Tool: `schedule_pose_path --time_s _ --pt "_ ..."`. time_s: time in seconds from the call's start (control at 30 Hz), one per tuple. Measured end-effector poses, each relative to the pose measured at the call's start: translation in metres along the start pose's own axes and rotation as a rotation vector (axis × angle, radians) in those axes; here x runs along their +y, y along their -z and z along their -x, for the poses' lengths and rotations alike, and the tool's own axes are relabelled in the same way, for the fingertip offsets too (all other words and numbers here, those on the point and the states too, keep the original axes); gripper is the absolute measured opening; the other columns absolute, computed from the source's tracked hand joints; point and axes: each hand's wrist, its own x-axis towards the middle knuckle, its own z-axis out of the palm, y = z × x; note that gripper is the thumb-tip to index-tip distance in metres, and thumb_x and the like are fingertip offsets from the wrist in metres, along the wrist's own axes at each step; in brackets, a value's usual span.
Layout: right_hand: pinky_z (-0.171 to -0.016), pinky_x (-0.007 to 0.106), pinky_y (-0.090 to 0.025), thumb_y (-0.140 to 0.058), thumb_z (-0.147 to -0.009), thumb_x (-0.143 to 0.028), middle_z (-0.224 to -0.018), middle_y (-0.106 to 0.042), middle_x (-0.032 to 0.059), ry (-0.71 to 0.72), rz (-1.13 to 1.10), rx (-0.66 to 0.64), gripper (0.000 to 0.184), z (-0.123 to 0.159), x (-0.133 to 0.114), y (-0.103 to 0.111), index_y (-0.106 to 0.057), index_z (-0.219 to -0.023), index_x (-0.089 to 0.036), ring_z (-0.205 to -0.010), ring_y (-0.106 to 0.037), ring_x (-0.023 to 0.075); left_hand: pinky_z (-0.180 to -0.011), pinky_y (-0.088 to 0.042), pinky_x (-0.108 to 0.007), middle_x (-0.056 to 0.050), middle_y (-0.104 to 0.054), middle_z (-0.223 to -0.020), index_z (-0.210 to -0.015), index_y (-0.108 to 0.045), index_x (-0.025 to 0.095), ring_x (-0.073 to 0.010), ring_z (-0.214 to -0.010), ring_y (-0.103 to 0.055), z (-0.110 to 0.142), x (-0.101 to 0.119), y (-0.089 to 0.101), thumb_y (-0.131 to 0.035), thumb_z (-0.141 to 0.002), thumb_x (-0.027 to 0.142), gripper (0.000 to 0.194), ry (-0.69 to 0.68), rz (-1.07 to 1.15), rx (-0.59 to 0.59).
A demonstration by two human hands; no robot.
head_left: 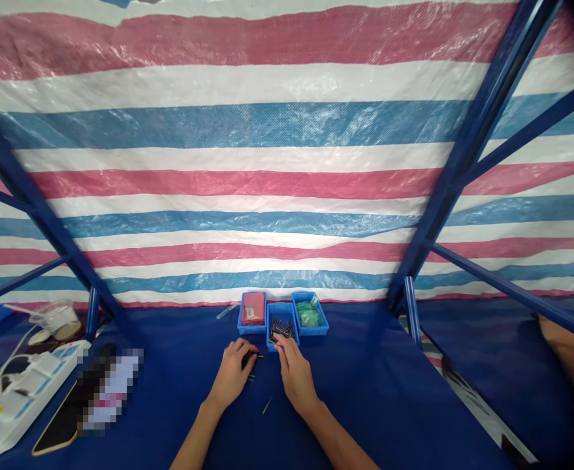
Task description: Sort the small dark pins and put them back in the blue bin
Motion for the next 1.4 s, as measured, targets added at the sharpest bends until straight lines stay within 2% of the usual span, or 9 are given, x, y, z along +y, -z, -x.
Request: schedule_pose_path --time_s 0.17,0.3,0.37,0.5,0.73,0.87,1.03,1.27,1.4 --pt "-0.075 0.026 -0.060 -0.029 -0.112 -0.026 -0.119 -0.068 0.0062 0.017 0.010 -0.039 0.039 0.0013 0.0017 0.0001 -0.065 -0.128 -0.030 -0.091 -0.073 0.0175 -0.096 -0.049 -0.047 -0.008 -0.068 -0.110 -0.107 -0.072 0.028 -0.0279 -0.104 -0.062 0.0004 -0.0016 -0.0009 -0.048 -0.106 0.040 0.026 0.002 0.009 -0.011" --pt "-0.067 0.025 -0.058 -0.032 -0.113 -0.031 -0.115 -0.067 0.0043 -0.016 0.000 -0.020 0.034 0.0006 -0.0016 0.0003 -0.066 -0.118 -0.029 -0.071 -0.068 0.0136 -0.097 -0.048 -0.046 -0.008 -0.068 -0.110 -0.107 -0.071 0.027 -0.0272 -0.105 -0.062 0.0010 -0.0025 -0.0012 -0.048 -0.106 0.039 0.025 0.005 0.003 -0.021" --pt "-0.065 0.024 -0.057 -0.034 -0.113 -0.035 -0.119 -0.065 0.0047 -0.016 0.009 -0.009 0.034 0.0003 -0.0024 0.0003 -0.067 -0.114 -0.028 -0.067 -0.067 0.0122 -0.096 -0.048 -0.046 -0.007 -0.068 -0.111 -0.108 -0.071 0.028 -0.0269 -0.105 -0.062 0.0010 -0.0028 -0.0013 -0.049 -0.106 0.038 0.024 0.005 0.000 -0.022" --pt "-0.073 0.026 -0.059 -0.036 -0.112 -0.039 -0.122 -0.063 0.0063 0.005 0.079 0.025 0.035 0.0003 -0.0023 0.0006 -0.070 -0.113 -0.029 -0.086 -0.072 0.0161 -0.096 -0.048 -0.045 -0.007 -0.068 -0.110 -0.107 -0.071 0.028 -0.0267 -0.104 -0.063 0.0004 -0.0017 -0.0006 -0.051 -0.105 0.036 0.022 0.002 -0.002 -0.010" --pt "-0.088 0.027 -0.058 -0.039 -0.112 -0.033 -0.116 -0.067 0.0061 0.037 0.031 0.029 0.030 -0.0014 -0.0052 0.0027 -0.068 -0.115 -0.028 -0.098 -0.072 0.0179 -0.095 -0.049 -0.044 -0.007 -0.068 -0.109 -0.107 -0.072 0.027 -0.0269 -0.104 -0.063 -0.0001 -0.0005 -0.0001 -0.050 -0.106 0.038 0.025 0.002 -0.010 -0.010" --pt "-0.087 0.027 -0.058 -0.037 -0.112 -0.031 -0.116 -0.070 0.0059 0.021 -0.010 0.037 0.031 -0.0016 -0.0043 0.0025 -0.067 -0.116 -0.027 -0.099 -0.073 0.0182 -0.095 -0.048 -0.043 -0.007 -0.069 -0.109 -0.106 -0.072 0.028 -0.0265 -0.103 -0.063 0.0000 -0.0013 -0.0011 -0.050 -0.106 0.038 0.024 0.001 -0.013 -0.004" --pt "-0.085 0.029 -0.059 -0.045 -0.109 -0.034 -0.112 -0.075 0.0050 -0.026 -0.022 0.059 0.029 -0.0003 -0.0002 0.0005 -0.062 -0.132 -0.027 -0.098 -0.075 0.0204 -0.094 -0.049 -0.043 -0.007 -0.069 -0.108 -0.106 -0.073 0.028 -0.0268 -0.102 -0.064 0.0000 -0.0001 -0.0002 -0.052 -0.105 0.036 0.022 -0.001 -0.011 0.008" --pt "-0.079 0.028 -0.060 -0.046 -0.108 -0.034 -0.110 -0.076 0.0049 -0.041 -0.016 0.073 0.029 0.0011 0.0011 -0.0016 -0.063 -0.129 -0.027 -0.089 -0.076 0.0197 -0.095 -0.048 -0.044 -0.007 -0.069 -0.109 -0.107 -0.072 0.027 -0.0265 -0.103 -0.063 0.0001 -0.0001 0.0002 -0.051 -0.105 0.033 0.022 0.003 -0.003 -0.006" --pt "-0.085 0.029 -0.058 -0.041 -0.109 -0.030 -0.110 -0.074 0.0052 -0.004 -0.011 0.056 0.027 0.0002 -0.0026 0.0019 -0.066 -0.120 -0.027 -0.097 -0.074 0.0199 -0.094 -0.048 -0.043 -0.007 -0.069 -0.109 -0.106 -0.072 0.028 -0.0263 -0.103 -0.063 -0.0002 -0.0004 -0.0004 -0.052 -0.105 0.034 0.021 -0.006 -0.002 0.003"
